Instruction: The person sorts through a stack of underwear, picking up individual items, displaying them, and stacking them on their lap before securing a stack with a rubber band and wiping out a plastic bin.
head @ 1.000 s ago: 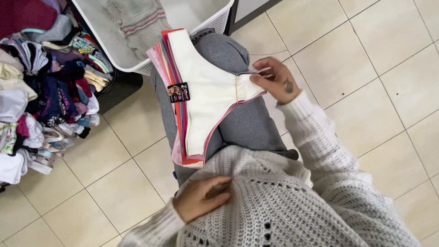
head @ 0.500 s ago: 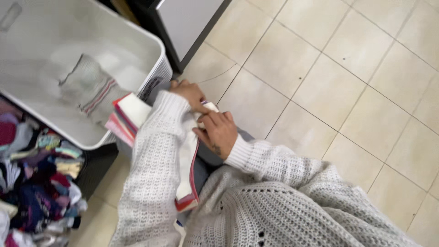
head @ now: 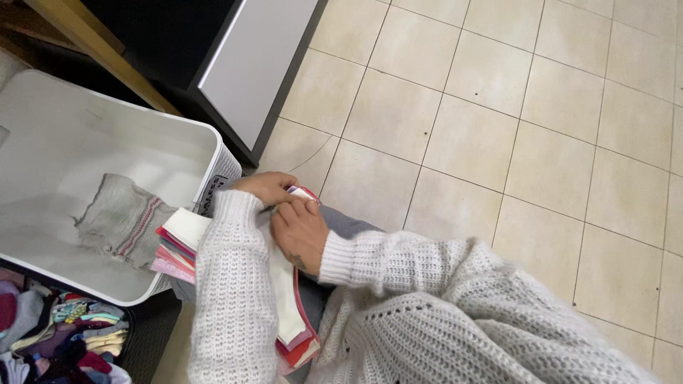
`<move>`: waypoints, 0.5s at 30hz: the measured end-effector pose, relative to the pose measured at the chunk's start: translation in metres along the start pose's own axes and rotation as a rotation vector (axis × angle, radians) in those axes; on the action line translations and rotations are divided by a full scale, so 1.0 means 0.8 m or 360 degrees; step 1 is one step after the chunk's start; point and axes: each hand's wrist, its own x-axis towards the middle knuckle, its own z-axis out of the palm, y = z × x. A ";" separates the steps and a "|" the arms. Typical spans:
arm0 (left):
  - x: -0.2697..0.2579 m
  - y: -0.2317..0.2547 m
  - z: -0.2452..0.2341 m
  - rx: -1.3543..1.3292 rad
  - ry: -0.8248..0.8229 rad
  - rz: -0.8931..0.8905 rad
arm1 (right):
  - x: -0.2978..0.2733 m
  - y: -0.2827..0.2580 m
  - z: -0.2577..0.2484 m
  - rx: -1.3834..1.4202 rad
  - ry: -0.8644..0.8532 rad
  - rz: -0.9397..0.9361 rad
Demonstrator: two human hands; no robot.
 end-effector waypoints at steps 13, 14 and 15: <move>0.014 -0.003 0.025 -0.0024 0.0156 0.0015 | -0.038 0.006 0.010 0.0351 0.0147 -0.0048; 0.015 -0.009 0.039 -0.0093 0.0290 0.0100 | -0.047 0.006 0.010 0.0433 0.0190 -0.0022; 0.015 -0.007 0.049 -0.0142 0.0292 0.0046 | -0.052 0.009 0.019 0.0492 0.0155 -0.0045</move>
